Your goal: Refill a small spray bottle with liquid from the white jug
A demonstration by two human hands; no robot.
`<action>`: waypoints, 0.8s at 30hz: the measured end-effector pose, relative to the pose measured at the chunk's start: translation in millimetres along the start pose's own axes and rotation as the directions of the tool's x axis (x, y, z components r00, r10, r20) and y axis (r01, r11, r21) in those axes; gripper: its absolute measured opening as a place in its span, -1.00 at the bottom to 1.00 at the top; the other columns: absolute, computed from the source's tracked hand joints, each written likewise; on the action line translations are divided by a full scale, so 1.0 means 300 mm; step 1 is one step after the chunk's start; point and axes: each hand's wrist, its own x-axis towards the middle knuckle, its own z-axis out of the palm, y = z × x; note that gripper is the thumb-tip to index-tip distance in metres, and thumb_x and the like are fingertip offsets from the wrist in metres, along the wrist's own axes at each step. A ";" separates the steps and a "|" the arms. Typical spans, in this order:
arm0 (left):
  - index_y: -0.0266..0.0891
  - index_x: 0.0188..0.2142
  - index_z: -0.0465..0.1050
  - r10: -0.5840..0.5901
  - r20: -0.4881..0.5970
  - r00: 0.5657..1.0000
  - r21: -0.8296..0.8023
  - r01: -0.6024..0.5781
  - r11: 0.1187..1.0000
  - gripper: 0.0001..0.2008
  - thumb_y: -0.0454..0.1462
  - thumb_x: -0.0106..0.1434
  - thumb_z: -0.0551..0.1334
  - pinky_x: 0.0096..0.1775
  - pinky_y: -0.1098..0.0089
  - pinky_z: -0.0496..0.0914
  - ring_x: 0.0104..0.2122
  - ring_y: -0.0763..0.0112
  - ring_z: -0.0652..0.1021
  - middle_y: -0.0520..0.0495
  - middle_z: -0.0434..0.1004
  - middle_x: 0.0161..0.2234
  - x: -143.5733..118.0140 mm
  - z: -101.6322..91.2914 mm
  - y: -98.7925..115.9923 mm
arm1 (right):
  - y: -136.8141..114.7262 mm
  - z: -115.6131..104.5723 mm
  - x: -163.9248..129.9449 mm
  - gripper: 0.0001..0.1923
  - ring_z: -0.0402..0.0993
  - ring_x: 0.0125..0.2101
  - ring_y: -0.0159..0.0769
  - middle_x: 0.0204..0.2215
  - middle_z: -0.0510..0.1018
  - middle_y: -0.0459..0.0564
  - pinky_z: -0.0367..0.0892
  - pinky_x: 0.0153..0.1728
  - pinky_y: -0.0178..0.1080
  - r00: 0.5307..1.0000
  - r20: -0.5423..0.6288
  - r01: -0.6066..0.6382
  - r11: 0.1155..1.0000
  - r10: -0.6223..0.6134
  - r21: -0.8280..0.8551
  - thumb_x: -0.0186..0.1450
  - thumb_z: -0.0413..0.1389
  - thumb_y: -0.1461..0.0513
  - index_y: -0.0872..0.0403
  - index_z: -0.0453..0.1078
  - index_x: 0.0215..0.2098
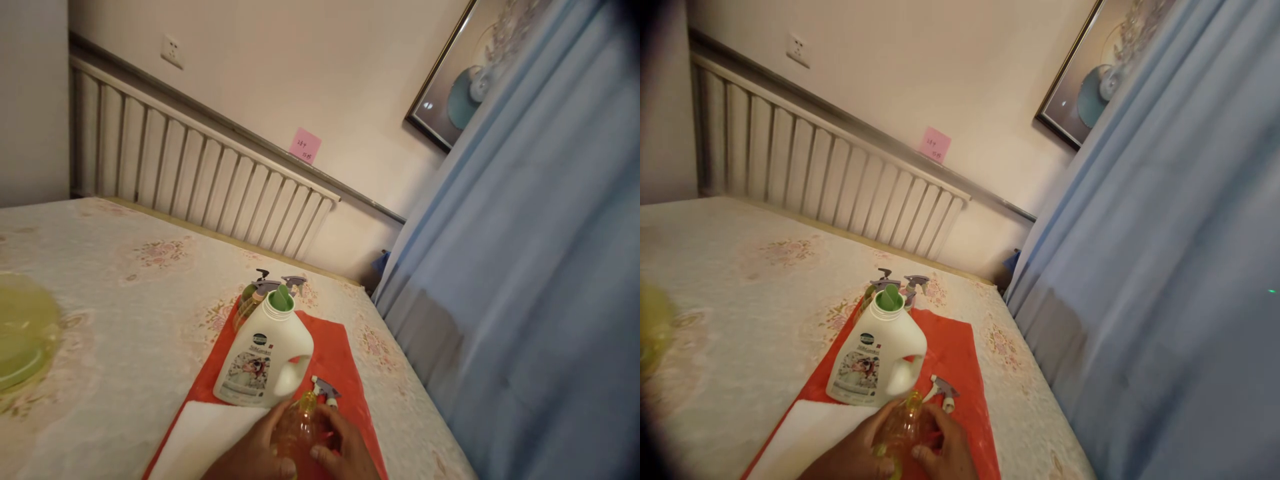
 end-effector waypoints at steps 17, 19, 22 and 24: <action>-0.08 0.24 0.14 0.038 -0.022 0.999 -0.001 -0.038 0.999 -0.07 -0.20 -0.10 0.49 0.21 -0.04 0.14 0.21 -0.11 0.28 -0.16 0.36 0.17 -0.002 0.012 0.037 | -0.015 -0.013 0.022 -0.50 0.50 -0.08 0.01 -0.13 0.60 0.07 0.35 -0.01 -0.03 1.000 0.020 -0.003 0.990 0.000 0.143 0.08 0.28 0.02 0.00 0.47 -0.04; -0.07 0.23 0.16 0.047 -0.026 0.999 -0.014 -0.047 0.999 -0.09 -0.20 -0.10 0.49 0.20 -0.05 0.14 0.21 -0.11 0.28 -0.16 0.36 0.18 0.000 0.009 0.034 | -0.026 -0.018 0.027 -0.49 0.50 -0.06 0.04 -0.13 0.60 0.09 0.33 0.02 0.02 0.999 0.013 -0.039 0.977 0.037 0.209 0.08 0.29 -0.02 0.00 0.48 -0.06; -0.07 0.21 0.18 0.056 -0.033 0.998 -0.030 -0.057 0.998 -0.12 -0.20 -0.09 0.49 0.20 -0.04 0.14 0.21 -0.09 0.28 -0.18 0.36 0.18 0.003 0.004 0.030 | -0.037 -0.026 0.033 -0.50 0.51 -0.08 0.04 -0.14 0.60 0.11 0.35 0.01 0.06 0.998 0.012 -0.062 0.964 0.061 0.260 0.10 0.28 -0.05 0.03 0.49 -0.08; -0.09 0.20 0.19 0.070 -0.038 0.997 -0.031 -0.071 0.997 -0.13 -0.20 -0.09 0.49 0.20 -0.02 0.14 0.18 -0.06 0.32 -0.18 0.38 0.15 0.004 0.004 0.032 | -0.034 -0.033 0.042 -0.52 0.52 -0.09 0.01 -0.14 0.60 0.11 0.35 0.00 0.05 0.998 0.008 -0.064 0.962 0.064 0.267 0.12 0.26 -0.04 0.04 0.48 -0.08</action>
